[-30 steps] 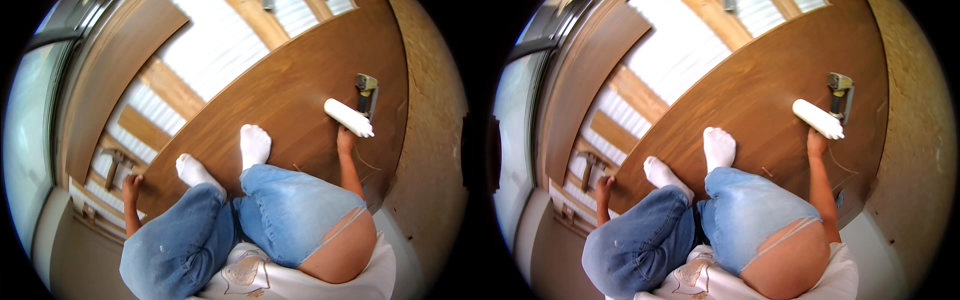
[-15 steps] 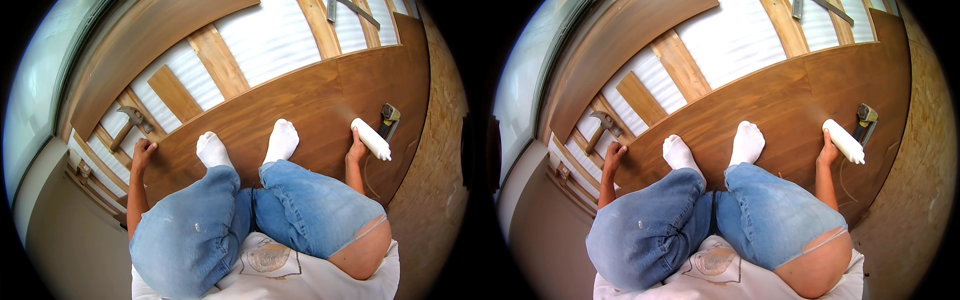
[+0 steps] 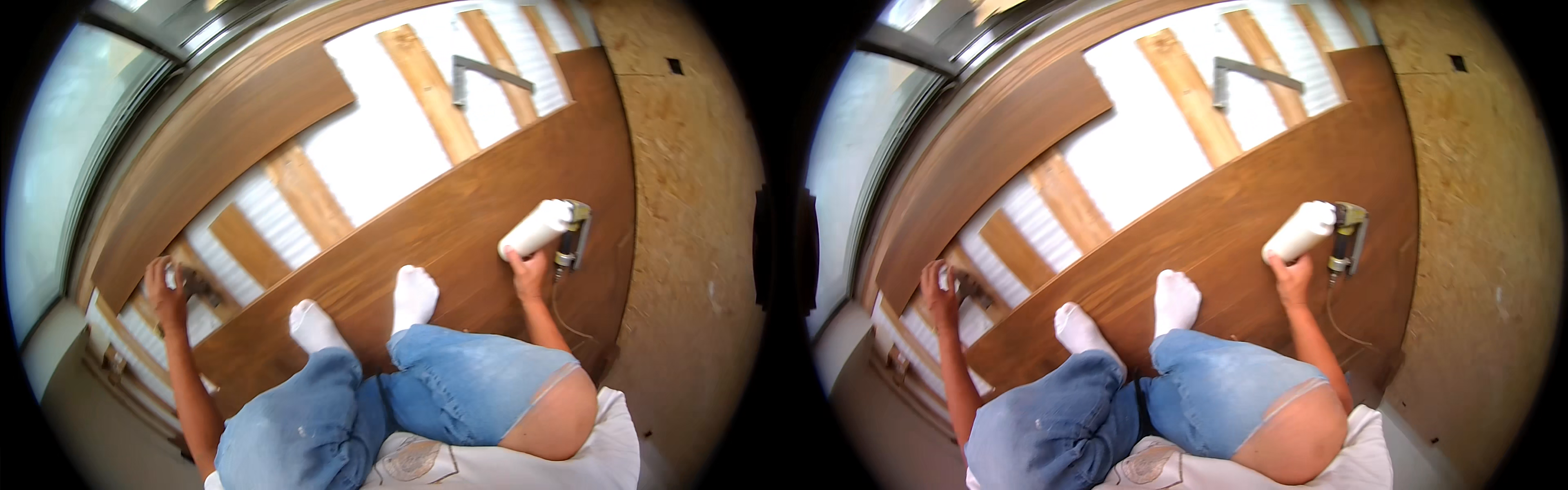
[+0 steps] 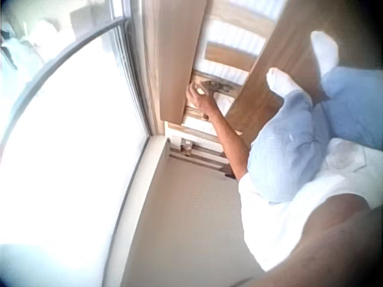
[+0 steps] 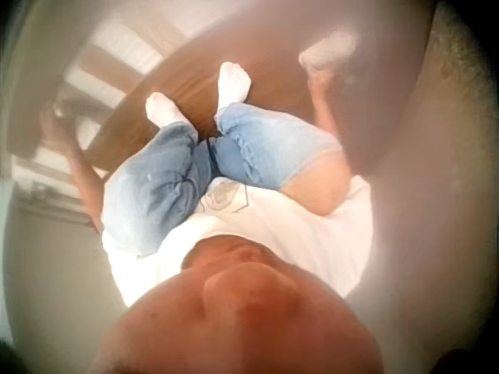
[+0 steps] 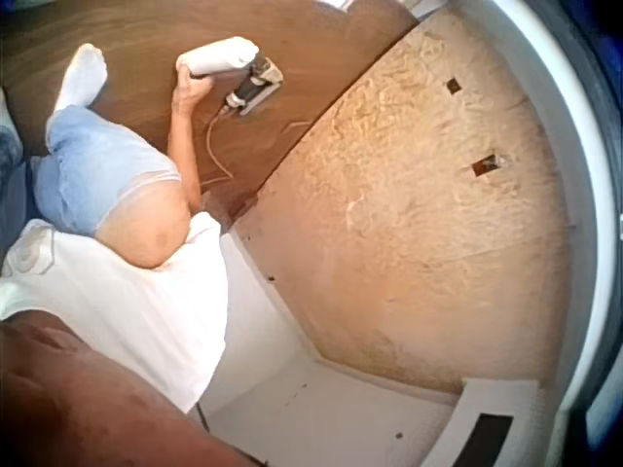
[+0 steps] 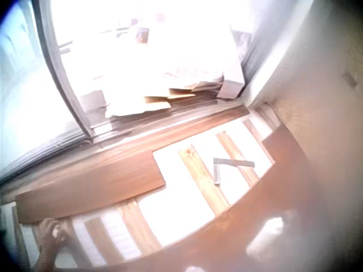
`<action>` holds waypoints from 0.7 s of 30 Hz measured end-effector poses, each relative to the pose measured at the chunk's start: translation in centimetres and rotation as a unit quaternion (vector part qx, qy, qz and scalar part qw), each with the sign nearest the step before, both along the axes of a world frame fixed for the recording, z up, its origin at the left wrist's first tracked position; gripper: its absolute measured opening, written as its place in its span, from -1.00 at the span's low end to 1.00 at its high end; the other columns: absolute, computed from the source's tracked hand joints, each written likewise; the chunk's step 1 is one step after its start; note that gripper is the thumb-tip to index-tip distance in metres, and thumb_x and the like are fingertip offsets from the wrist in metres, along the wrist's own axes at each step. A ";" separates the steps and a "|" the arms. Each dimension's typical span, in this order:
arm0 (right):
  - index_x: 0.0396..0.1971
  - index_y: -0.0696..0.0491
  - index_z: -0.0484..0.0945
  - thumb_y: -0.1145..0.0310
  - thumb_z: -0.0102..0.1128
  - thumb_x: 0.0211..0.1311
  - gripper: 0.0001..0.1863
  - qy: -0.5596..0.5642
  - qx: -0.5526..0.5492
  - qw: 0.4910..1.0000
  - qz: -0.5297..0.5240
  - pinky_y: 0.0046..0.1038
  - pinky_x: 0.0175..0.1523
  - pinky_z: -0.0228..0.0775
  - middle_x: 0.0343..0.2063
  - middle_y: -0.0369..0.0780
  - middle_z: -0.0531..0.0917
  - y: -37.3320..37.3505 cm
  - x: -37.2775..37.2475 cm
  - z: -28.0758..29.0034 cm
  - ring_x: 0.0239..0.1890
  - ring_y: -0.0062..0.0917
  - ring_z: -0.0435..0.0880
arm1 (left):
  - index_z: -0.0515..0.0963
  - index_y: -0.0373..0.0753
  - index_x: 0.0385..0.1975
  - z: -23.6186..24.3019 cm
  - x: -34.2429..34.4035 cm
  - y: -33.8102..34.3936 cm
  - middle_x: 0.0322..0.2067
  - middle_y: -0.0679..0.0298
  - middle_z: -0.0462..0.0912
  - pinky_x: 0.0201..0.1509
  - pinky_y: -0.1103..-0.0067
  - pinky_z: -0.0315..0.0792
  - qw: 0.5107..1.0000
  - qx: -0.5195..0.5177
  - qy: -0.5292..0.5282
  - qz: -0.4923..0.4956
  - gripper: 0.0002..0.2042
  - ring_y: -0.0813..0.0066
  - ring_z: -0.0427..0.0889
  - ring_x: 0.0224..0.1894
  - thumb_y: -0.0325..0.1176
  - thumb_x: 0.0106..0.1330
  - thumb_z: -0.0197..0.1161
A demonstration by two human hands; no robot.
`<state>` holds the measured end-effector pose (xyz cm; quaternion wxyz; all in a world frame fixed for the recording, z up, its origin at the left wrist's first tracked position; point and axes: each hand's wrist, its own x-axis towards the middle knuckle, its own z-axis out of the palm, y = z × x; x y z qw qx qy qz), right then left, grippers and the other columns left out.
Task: The person fits laminate planks onto a subfloor by applying glue, hammering them into place with a tapping block, and securing them using a nail gun.
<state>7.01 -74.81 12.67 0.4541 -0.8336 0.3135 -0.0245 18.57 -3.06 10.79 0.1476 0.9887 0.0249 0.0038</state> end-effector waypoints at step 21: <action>0.21 0.17 0.43 0.51 0.40 0.24 -0.45 -0.237 0.172 0.951 0.104 -0.32 0.37 0.34 0.06 -0.19 0.60 4.1 23.1 17.4 0.17 -0.44 0.57 | 0.62 -0.24 0.07 -5.8 -12.4 -3.9 0.10 0.04 0.53 0.34 0.26 0.35 0.996 -0.027 -0.043 0.074 -0.75 0.06 0.49 0.21 -0.39 0.43 0.27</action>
